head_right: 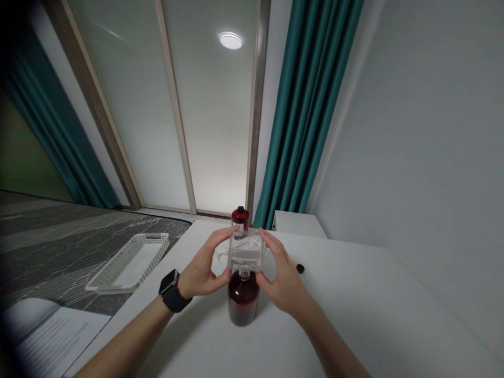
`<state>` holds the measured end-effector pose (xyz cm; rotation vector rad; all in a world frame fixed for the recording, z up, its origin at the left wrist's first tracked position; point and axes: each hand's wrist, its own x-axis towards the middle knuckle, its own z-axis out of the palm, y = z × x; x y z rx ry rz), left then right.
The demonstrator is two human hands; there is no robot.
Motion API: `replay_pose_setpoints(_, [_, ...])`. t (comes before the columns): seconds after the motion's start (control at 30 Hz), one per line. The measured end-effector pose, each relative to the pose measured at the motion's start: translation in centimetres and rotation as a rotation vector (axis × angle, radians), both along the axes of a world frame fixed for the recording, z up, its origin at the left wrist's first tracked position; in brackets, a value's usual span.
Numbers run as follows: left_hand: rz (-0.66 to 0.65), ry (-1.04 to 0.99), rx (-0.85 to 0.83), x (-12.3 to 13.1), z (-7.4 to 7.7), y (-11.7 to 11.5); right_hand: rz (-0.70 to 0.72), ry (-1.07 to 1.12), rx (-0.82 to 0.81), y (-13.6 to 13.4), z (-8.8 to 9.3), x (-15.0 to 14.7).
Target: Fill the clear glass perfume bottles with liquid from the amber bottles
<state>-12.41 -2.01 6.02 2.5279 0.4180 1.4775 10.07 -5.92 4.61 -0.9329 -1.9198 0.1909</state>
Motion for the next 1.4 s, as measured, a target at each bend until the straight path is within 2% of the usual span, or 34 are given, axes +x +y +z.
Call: replay_pose_setpoints(1.4, [0.019, 0.021, 0.05, 0.03, -0.01, -0.07, -0.014, -0.026, 0.065, 0.01, -0.49, 0.18])
